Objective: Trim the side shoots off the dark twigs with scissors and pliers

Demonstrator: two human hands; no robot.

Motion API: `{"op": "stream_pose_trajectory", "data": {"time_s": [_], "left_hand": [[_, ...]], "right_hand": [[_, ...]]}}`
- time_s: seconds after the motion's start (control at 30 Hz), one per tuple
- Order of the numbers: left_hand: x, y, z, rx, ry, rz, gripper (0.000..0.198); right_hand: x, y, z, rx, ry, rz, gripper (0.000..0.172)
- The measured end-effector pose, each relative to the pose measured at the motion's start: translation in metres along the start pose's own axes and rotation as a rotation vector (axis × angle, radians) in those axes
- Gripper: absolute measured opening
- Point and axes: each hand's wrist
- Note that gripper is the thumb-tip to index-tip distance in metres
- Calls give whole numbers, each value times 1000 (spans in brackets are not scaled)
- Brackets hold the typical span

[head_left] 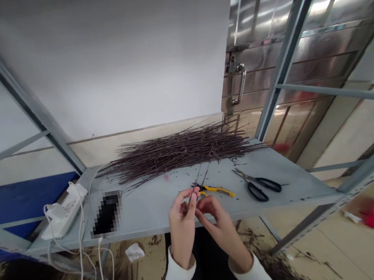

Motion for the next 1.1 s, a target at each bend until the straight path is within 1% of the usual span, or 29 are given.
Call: {"op": "stream_pose_trajectory", "data": {"time_s": [0.07, 0.13, 0.27, 0.43, 0.5, 0.57, 0.67, 0.77, 0.9, 1.0, 1.1], "left_hand": [[1, 0, 1, 4, 11, 3, 36], [1, 0, 2, 12, 21, 4, 36], [-1, 0, 0, 12, 33, 6, 36], [-1, 3, -3, 34, 66, 36, 38], [-1, 3, -5, 50, 74, 35, 38], [-1, 3, -5, 61, 71, 25, 37], [1, 4, -6, 74, 65, 10, 37], [5, 7, -7, 104, 71, 5, 35], [6, 12, -9, 186, 157, 60, 29], [-3, 16, -13, 280, 277, 73, 25], [-17, 18, -19, 344, 326, 81, 23]], "right_hand": [[-5, 4, 7, -107, 34, 39, 22], [-13, 8, 12, -184, 46, 83, 27], [-27, 13, 15, -294, -22, 164, 30], [-45, 17, 9, -396, -24, 224, 36], [-51, 18, 5, -397, 8, 242, 37], [-55, 18, 0, -370, 48, 255, 38], [-53, 16, -5, -317, 104, 267, 37], [-41, 12, -5, -261, 142, 258, 33], [-21, 8, -1, -190, 190, 238, 26], [-7, 9, 0, -173, 222, 233, 25], [5, 13, 0, -165, 257, 236, 24]]}}
Point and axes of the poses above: each hand's wrist, its own y-axis towards the middle knuckle, its own z-axis out of the palm, x = y × z, and after that the axes turned 6 degrees about -y, right-handed
